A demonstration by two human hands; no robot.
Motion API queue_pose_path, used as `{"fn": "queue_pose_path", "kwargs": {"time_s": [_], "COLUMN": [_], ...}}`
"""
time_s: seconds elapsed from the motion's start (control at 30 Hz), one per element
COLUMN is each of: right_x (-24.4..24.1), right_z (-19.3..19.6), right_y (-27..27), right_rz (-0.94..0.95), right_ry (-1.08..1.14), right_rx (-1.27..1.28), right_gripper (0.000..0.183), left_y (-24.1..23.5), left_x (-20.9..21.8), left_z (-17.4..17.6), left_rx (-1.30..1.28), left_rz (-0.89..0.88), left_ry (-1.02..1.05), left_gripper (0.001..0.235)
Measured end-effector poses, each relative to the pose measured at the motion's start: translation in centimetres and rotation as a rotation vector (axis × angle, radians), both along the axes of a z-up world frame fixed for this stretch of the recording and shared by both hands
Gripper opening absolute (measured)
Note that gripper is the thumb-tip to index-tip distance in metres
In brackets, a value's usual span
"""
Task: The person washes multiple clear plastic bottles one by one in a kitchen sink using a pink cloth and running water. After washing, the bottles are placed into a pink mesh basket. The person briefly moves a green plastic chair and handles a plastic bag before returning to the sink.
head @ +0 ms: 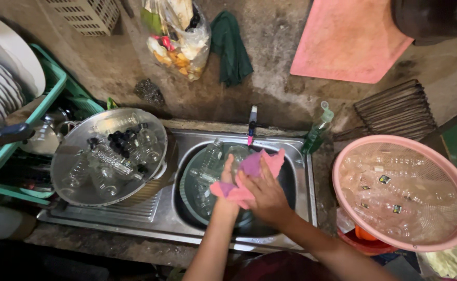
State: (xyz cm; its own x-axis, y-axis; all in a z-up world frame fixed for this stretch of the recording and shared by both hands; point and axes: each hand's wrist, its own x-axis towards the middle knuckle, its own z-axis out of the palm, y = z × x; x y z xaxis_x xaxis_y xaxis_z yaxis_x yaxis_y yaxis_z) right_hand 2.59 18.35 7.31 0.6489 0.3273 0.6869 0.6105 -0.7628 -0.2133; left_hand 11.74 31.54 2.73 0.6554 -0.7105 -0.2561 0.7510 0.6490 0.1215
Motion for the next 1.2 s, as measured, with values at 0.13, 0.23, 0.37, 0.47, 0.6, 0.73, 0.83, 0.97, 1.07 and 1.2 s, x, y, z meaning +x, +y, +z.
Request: {"fn": "queue_pose_path", "kwargs": {"time_s": [0.13, 0.23, 0.37, 0.47, 0.6, 0.73, 0.83, 0.97, 1.07, 1.2], "right_x": [0.3, 0.2, -0.2, 0.0, -0.1, -0.2, 0.9, 4.5, 6.9, 8.4], "right_z": [0.3, 0.5, 0.6, 1.1, 1.6, 1.7, 2.3, 4.0, 4.6, 3.9], "right_y": [-1.8, -1.9, -1.3, -2.0, -2.4, -1.3, -1.2, -3.0, -4.4, -6.6], "right_rz": [0.127, 0.062, 0.117, 0.186, 0.112, 0.220, 0.244, 0.251, 0.282, 0.212], "right_ry": [-0.050, -0.133, -0.015, -0.041, -0.032, 0.181, 0.312, 0.445, 0.742, 1.100], "right_rx": [-0.081, -0.104, 0.016, 0.022, 0.151, 0.466, 0.418, 0.501, 0.916, 1.173], "right_gripper": [0.061, 0.061, 0.063, 0.056, 0.037, 0.028, 0.037, 0.045, 0.056, 0.044], "left_y": [1.0, 1.0, 0.8, 1.1, 0.9, 0.0, -1.4, -2.5, -3.6, -4.0], "left_x": [-0.1, -0.2, -0.1, -0.8, -3.3, -5.0, -4.5, -5.2, -5.9, -6.6], "left_z": [1.5, 1.3, 1.8, 3.8, 7.2, 7.6, 5.0, -0.2, -2.5, -2.1], "left_rx": [0.199, 0.141, 0.058, 0.150, 0.265, 0.296, 0.128, 0.433, 0.657, 0.716], "left_rz": [0.175, 0.202, 0.200, 0.265, 0.145, 0.214, 0.252, 0.274, 0.211, 0.252], "left_ry": [-0.016, -0.063, -0.102, -0.127, -0.002, -0.114, -0.295, -0.410, -0.462, -0.824], "left_gripper": [0.061, 0.050, 0.044, 0.045, 0.062, 0.073, 0.069, 0.058, 0.050, 0.058]}}
